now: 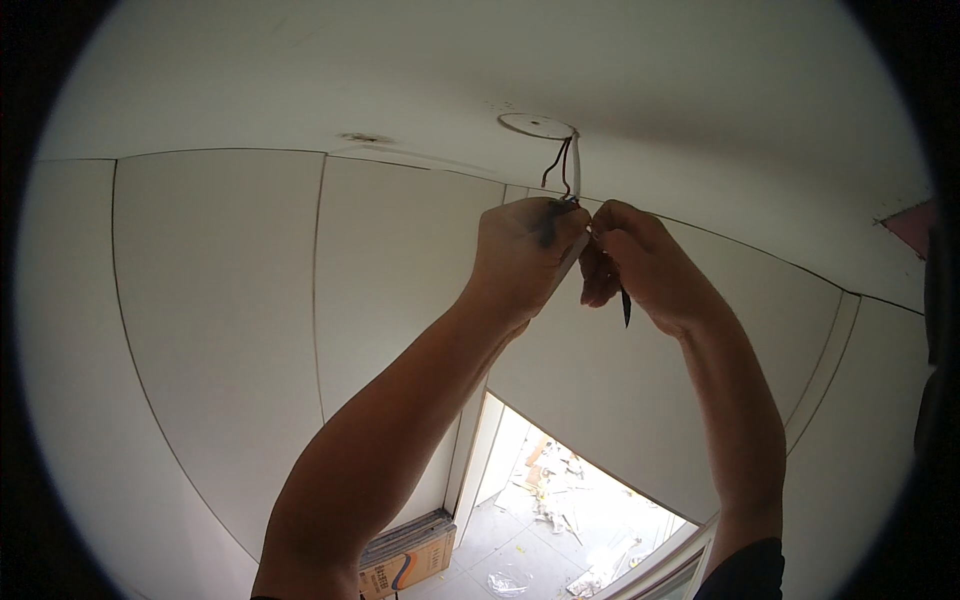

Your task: The person connects electrical wires to a ceiling light fixture. They strip and twist wires together, then secure them into the fixture's terminal block. The person works overhead near a ceiling junction box in a room with white tiled walls.

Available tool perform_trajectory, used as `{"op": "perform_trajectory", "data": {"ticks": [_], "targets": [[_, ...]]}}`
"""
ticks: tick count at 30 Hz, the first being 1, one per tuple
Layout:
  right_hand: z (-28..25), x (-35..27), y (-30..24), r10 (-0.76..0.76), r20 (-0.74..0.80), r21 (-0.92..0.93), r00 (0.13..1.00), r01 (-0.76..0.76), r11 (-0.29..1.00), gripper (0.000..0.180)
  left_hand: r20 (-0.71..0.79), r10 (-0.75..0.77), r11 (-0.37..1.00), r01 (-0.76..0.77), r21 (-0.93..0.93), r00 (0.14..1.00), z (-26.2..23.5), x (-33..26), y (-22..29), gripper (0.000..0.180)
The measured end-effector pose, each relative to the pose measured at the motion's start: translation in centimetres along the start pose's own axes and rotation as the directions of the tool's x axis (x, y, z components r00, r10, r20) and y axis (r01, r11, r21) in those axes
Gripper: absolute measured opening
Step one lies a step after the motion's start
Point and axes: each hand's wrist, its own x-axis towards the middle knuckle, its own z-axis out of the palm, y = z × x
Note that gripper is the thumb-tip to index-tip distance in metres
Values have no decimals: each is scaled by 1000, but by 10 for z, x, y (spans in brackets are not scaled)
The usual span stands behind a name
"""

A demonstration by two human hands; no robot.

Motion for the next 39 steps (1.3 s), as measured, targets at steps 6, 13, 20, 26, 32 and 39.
{"op": "perform_trajectory", "data": {"ticks": [6,13,20,26,32,39], "targets": [[-3,5,10,-78,67,-103,995,85,991,23,-44,-43,999,45,30,998,-4,-3,4,21],[-6,13,19,-136,83,-193,987,149,970,26,-149,6,999,0,38,989,-1,-3,-3,21],[-40,-4,50,-166,-21,-566,986,125,815,23,-136,-73,995,80,53,988,-9,-7,16,25],[10,-17,8,-393,-109,-445,913,309,841,32,-143,-64,994,75,74,988,-16,-9,16,28],[31,-5,8,-503,-150,-635,851,308,709,28,-178,-27,996,41,78,984,-9,-9,16,21],[31,3,22,-773,56,-940,632,295,173,20,-46,283,929,-262,262,958,-27,-1,2,24]]}}
